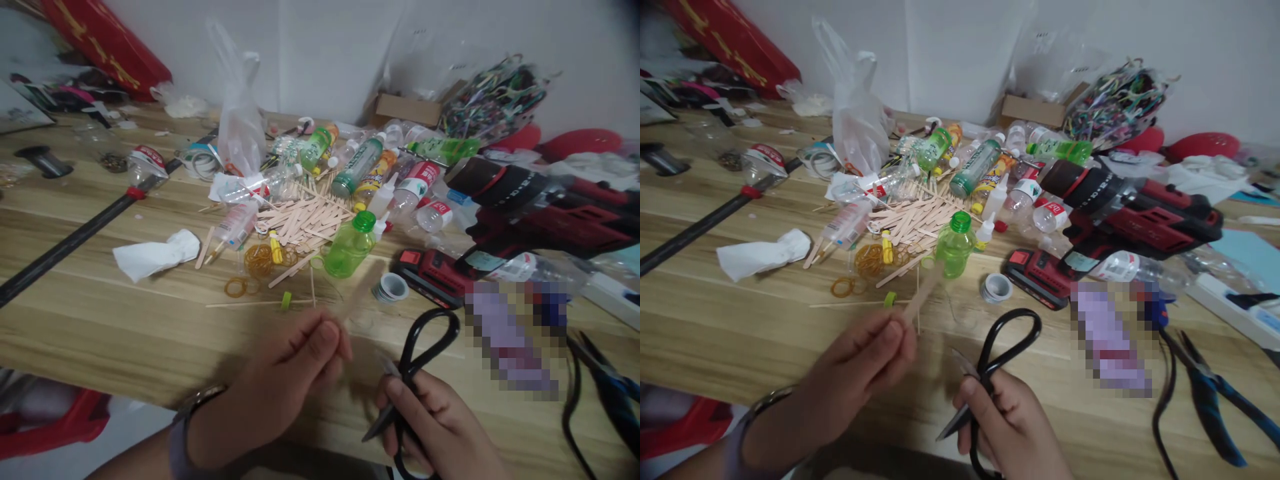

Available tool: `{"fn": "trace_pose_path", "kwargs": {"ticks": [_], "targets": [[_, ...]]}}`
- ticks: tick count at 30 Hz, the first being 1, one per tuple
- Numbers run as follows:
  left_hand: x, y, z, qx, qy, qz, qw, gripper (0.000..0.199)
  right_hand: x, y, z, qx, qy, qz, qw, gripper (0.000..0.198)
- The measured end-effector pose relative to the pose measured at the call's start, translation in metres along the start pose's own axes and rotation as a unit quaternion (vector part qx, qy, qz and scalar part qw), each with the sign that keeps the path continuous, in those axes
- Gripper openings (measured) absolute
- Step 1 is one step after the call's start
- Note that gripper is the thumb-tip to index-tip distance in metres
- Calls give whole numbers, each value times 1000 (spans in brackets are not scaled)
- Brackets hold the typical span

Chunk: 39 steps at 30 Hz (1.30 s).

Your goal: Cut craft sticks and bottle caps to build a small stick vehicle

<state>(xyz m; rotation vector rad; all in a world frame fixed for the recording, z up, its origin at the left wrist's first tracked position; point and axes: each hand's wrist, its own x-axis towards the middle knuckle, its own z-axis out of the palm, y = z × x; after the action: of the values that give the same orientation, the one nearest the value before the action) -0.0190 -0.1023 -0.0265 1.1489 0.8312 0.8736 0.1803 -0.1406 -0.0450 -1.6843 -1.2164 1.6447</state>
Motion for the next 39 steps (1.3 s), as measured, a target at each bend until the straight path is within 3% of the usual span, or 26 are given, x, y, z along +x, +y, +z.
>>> {"fn": "trace_pose_path", "kwargs": {"ticks": [3,8,13,15,21,26,30,39], "targets": [[-3,-5,1,68,6,-20,997,36,-4,4,-4,-148,93,-123,977,67],[-5,-9,8,76,10,-35,996,37,-9,2,-9,-321,134,-311,885,47],[-4,-8,11,165,40,-37,985,32,-5,-8,-7,-430,209,-425,769,35],[-5,-8,12,215,65,-26,974,32,-3,-10,-5,-454,220,-444,741,31],[-8,-11,13,292,94,21,952,34,-4,-9,-5,-468,176,-461,733,20],[-10,-14,14,370,128,94,915,33,-6,-4,-7,-505,185,-450,713,26],[-10,-16,14,415,133,152,887,29,-6,-3,-7,-505,200,-437,717,25],[-10,-19,14,481,134,210,841,34,-5,9,-14,-534,207,-434,695,26]]}}
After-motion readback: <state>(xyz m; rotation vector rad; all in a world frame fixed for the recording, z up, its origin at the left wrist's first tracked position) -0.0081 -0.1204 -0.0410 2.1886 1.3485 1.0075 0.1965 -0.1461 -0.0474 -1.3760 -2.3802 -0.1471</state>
